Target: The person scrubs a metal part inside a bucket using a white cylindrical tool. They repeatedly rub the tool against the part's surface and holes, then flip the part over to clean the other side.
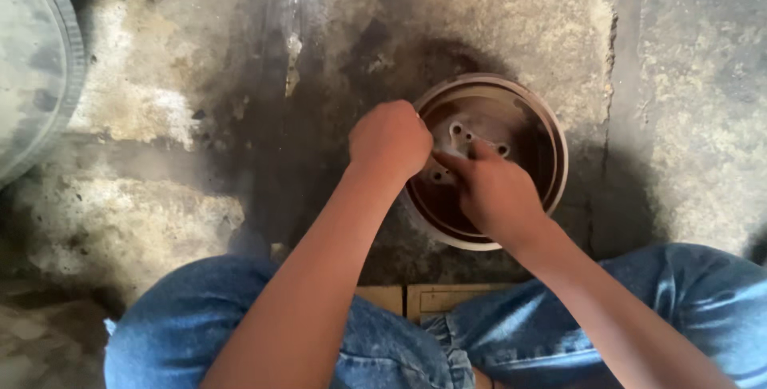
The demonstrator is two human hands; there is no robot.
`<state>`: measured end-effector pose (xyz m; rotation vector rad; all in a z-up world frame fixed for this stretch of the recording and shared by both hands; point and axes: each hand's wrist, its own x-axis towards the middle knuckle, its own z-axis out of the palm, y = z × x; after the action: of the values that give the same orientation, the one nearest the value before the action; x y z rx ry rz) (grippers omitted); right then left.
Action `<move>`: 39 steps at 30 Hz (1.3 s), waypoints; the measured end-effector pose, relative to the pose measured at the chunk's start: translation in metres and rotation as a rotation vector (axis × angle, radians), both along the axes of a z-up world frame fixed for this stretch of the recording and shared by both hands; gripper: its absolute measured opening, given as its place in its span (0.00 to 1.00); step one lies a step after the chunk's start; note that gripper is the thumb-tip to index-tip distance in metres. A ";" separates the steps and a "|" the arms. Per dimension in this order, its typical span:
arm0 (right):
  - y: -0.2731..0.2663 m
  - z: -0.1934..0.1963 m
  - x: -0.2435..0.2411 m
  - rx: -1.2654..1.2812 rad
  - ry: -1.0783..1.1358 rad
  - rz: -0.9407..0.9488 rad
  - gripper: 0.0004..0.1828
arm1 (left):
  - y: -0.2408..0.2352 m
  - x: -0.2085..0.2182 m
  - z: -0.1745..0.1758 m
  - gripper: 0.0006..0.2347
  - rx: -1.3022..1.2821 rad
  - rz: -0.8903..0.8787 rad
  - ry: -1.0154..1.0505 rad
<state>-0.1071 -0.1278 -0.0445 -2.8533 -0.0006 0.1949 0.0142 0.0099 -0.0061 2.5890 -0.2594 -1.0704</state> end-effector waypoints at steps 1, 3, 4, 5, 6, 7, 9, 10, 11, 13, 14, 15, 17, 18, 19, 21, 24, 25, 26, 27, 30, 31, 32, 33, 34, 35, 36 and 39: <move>0.002 0.001 -0.003 -0.018 0.005 -0.008 0.31 | 0.001 0.003 0.000 0.15 -0.042 0.009 -0.057; 0.008 0.008 -0.014 -0.052 0.014 -0.025 0.35 | 0.000 0.012 0.002 0.13 -0.063 0.008 -0.124; 0.009 0.005 -0.001 -0.068 -0.004 -0.044 0.35 | -0.003 0.015 0.003 0.12 -0.041 -0.001 -0.134; 0.011 0.002 0.006 -0.088 0.012 -0.061 0.35 | -0.006 0.007 0.001 0.11 -0.022 -0.007 -0.111; 0.011 0.000 0.008 -0.108 0.028 -0.078 0.35 | -0.006 0.005 -0.001 0.12 -0.027 0.005 -0.073; 0.007 0.001 0.005 -0.097 0.052 -0.077 0.33 | -0.003 0.007 -0.002 0.13 -0.032 0.026 -0.032; 0.005 0.003 0.007 -0.068 0.074 -0.084 0.30 | 0.000 0.006 -0.001 0.14 -0.053 0.041 -0.037; 0.007 0.007 0.003 -0.064 0.055 -0.068 0.33 | 0.002 0.005 0.001 0.13 -0.071 0.035 -0.082; 0.007 0.012 -0.005 -0.069 0.025 -0.058 0.36 | 0.000 0.008 0.004 0.12 -0.097 0.023 -0.138; 0.004 0.013 0.000 -0.055 0.002 -0.067 0.37 | -0.005 0.010 0.009 0.12 0.007 -0.018 -0.067; 0.004 0.009 0.011 -0.037 0.009 -0.086 0.36 | -0.007 0.008 0.009 0.12 0.059 -0.037 -0.023; 0.003 0.007 0.010 -0.027 0.044 -0.098 0.35 | -0.009 0.004 0.007 0.12 0.032 -0.038 -0.048; 0.003 0.000 0.007 -0.092 0.066 -0.087 0.35 | -0.004 0.008 0.000 0.11 -0.027 -0.037 -0.113; -0.001 -0.001 0.007 -0.127 0.069 -0.081 0.35 | -0.002 0.002 -0.002 0.11 -0.039 -0.030 -0.120; -0.003 -0.001 0.007 -0.108 0.066 -0.078 0.36 | 0.000 0.002 -0.002 0.12 -0.045 -0.031 -0.156; 0.000 0.000 -0.001 -0.062 0.070 -0.061 0.39 | -0.003 0.008 -0.002 0.11 -0.023 -0.043 -0.172; 0.003 -0.009 0.012 -0.094 0.047 -0.102 0.37 | -0.005 0.006 -0.001 0.10 0.045 -0.065 -0.108; 0.005 -0.010 0.011 -0.080 0.031 -0.112 0.35 | -0.004 0.007 -0.002 0.11 0.044 -0.071 -0.083; 0.004 -0.010 0.010 -0.065 0.015 -0.123 0.33 | -0.003 0.004 -0.004 0.12 0.043 -0.076 -0.058; 0.003 -0.009 0.012 -0.053 -0.018 -0.133 0.31 | -0.002 0.002 -0.006 0.12 0.028 -0.063 -0.098; 0.002 0.002 0.000 -0.041 0.085 -0.091 0.37 | 0.000 0.001 -0.013 0.11 -0.021 -0.049 -0.220; 0.003 0.004 0.002 -0.046 0.090 -0.090 0.38 | 0.000 0.001 -0.014 0.10 -0.042 -0.052 -0.268; 0.005 0.005 0.005 -0.052 0.095 -0.090 0.39 | 0.000 0.002 -0.013 0.10 -0.062 -0.055 -0.316; 0.005 0.006 0.005 -0.060 0.107 -0.087 0.40 | -0.002 0.004 -0.012 0.10 -0.011 -0.070 -0.232; 0.005 0.005 0.010 -0.072 0.077 -0.082 0.39 | -0.005 0.008 -0.009 0.11 0.040 -0.087 -0.146; 0.004 0.003 0.015 -0.084 0.056 -0.078 0.37 | -0.006 0.006 -0.007 0.12 0.091 -0.105 -0.053; 0.003 0.003 0.016 -0.096 0.034 -0.073 0.36 | -0.004 0.001 -0.005 0.12 0.074 -0.097 -0.061; -0.001 0.008 0.008 -0.118 0.133 -0.047 0.39 | -0.002 0.003 -0.002 0.11 0.020 -0.076 -0.136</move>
<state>-0.0994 -0.1291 -0.0362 -2.9478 0.1085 0.3870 0.0167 0.0078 -0.0084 2.6929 -0.3846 -0.9269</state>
